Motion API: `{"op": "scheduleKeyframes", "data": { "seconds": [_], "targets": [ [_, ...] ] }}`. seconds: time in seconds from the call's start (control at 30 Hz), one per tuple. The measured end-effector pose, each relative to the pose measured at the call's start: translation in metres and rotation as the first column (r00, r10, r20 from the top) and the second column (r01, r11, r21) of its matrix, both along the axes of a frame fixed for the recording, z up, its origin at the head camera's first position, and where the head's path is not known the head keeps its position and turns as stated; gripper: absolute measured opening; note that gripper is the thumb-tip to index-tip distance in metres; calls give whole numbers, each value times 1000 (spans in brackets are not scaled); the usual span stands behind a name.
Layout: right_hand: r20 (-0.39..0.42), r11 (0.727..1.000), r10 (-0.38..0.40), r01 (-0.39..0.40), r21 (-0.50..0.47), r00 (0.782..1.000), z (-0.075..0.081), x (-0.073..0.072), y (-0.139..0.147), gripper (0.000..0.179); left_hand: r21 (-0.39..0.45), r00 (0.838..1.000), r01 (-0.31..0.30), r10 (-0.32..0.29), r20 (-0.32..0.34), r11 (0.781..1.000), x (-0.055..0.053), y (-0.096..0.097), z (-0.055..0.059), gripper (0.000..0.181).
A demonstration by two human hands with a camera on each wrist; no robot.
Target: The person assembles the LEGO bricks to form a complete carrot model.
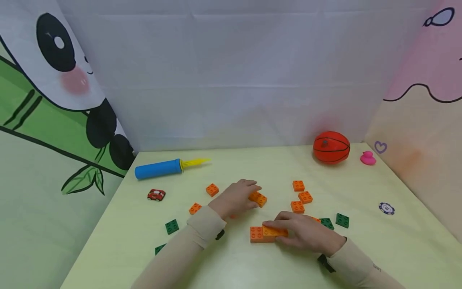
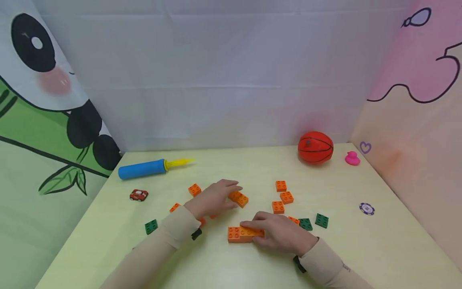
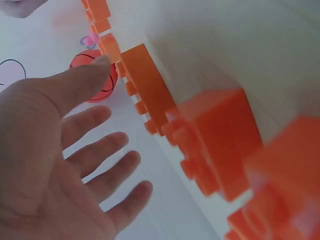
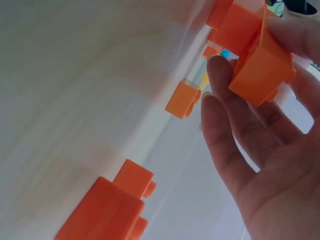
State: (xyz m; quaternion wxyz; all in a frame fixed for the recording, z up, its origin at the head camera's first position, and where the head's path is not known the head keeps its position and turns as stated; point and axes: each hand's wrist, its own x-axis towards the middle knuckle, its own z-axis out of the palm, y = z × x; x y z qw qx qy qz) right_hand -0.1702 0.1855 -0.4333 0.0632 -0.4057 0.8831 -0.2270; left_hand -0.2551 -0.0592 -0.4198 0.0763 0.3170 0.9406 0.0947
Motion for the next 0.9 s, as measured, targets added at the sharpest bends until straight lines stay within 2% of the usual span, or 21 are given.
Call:
{"op": "scheduleKeyframes", "data": {
  "seconds": [0.17, 0.23, 0.33, 0.47, 0.63, 0.73, 0.8, 0.9],
  "targets": [
    [-14, 1000, 10, -10, -19, 1000, -2, 2, -1, 44, -59, 995, -24, 30, 91, 998, -1, 11, -1, 51],
    [-14, 1000, 10, -11, -23, 1000, -2, 2, -1, 45, -70, 994, -37, 44, 98, 997, 0, 12, 0, 47],
    [-10, 1000, 5, -5, -23, 1000, -1, 2, 0, 45, -102, 998, -33, 38, 47, 994, 0, 14, 1, 41],
    [-3, 1000, 0, 0, -17, 1000, 0, 1, 0, 45, -114, 1000, -2, -1, -25, 994, -1, 16, -3, 31],
    [5, 1000, -6, 6, -3, 1000, 0, 1, 0, 45, -70, 999, 27, -29, -26, 997, -3, 15, -10, 29],
    [14, 1000, -14, 14, 4, 1000, 0, 1, 0, 45, -19, 1000, 28, -28, -14, 999, 2, 10, -7, 33],
    [19, 1000, -21, 21, 11, 1000, 0, 1, 0, 45, 27, 1000, 26, -26, -3, 999, 8, 4, -3, 35],
    [19, 1000, -23, 23, 17, 1000, 0, 0, -1, 45, 103, 999, 34, -36, 17, 994, 23, -9, 7, 36]
  ]
}}
